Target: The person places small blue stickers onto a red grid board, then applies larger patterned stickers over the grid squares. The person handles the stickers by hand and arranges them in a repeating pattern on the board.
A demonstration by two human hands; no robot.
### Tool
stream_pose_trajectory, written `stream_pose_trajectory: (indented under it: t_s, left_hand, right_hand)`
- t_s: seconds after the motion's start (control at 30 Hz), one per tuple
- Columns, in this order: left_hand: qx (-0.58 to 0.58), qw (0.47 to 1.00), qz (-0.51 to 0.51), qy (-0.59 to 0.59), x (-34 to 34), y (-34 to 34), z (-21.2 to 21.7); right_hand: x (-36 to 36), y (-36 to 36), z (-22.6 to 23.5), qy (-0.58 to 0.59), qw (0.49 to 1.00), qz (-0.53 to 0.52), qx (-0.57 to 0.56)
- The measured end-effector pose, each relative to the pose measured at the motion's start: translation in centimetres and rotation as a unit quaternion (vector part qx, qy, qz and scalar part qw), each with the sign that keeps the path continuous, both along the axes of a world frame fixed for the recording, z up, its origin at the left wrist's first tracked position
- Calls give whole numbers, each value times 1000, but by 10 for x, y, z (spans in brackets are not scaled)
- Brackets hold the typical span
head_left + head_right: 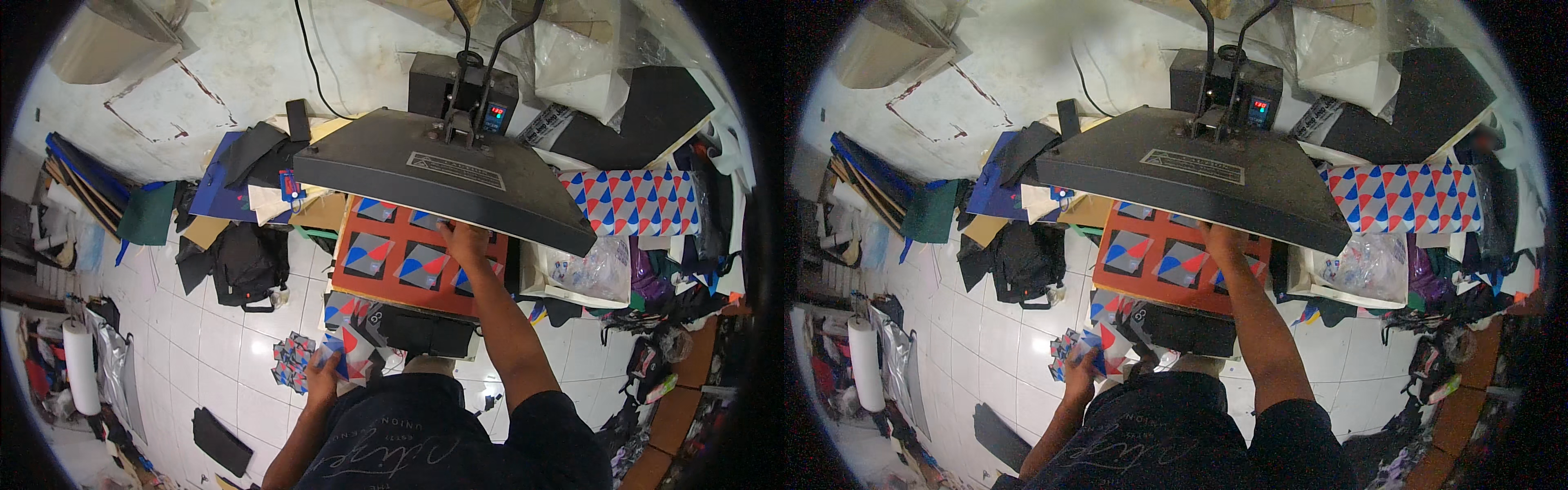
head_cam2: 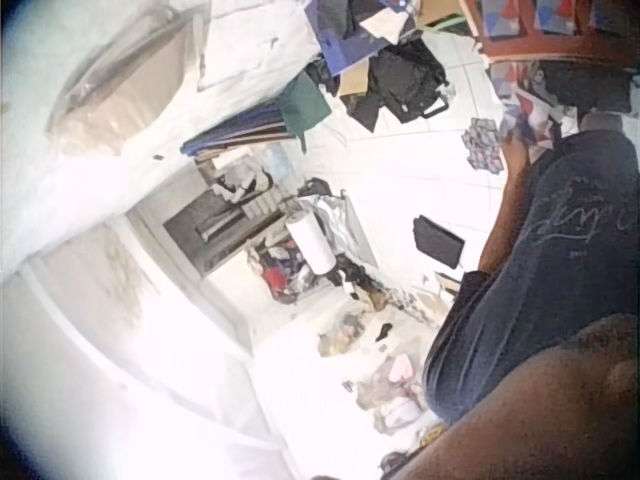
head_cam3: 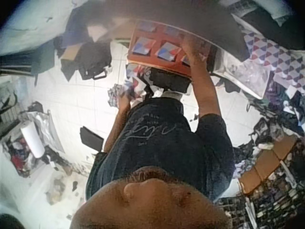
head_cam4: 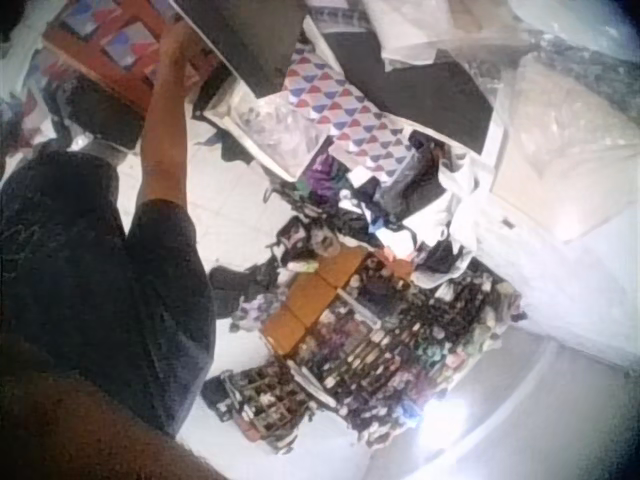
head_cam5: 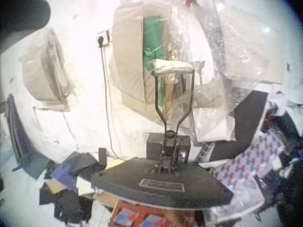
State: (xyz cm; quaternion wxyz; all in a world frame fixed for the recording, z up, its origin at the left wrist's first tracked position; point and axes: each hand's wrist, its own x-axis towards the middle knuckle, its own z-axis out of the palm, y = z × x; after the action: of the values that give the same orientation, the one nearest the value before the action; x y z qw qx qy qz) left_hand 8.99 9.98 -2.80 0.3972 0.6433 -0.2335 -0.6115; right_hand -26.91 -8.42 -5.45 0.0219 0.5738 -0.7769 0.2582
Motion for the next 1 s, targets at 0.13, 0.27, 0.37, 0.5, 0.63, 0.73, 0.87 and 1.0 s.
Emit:
stream_pose_trajectory:
  t_s: [0.13, 0.27, 0.37, 0.5, 0.63, 0.73, 0.87, 1.0]
  left_hand:
    - [12, 1000, -5, 14, 3, -12, 13]
    - [12, 1000, -23, -6, 25, -22, -1]
    - [16, 1000, -20, -5, 43, -25, -15]
    - [-12, 996, -80, -25, 46, -40, 0]
    - [-26, 995, -96, -25, 57, -49, -6]
    - [-23, 996, -86, -12, 62, -54, -7]
    - [-24, 996, -86, -1, 69, -60, -5]
    - [-26, 996, -90, -2, 75, -63, -8]
  right_hand:
    - [-8, -4, -21, -34, 999, 17, 5]
    - [-8, -3, -36, 43, 999, -3, 5]
    - [-1, -2, -31, 79, 997, -2, 9]
    - [1, -2, -25, 61, 998, -9, 24]
    - [4, -3, -26, 69, 997, -32, 27]
    - [6, -4, -27, 41, 997, -36, 53]
    - [11, -3, -25, 47, 995, -55, 66]
    - [13, -3, -26, 51, 995, -59, 56]
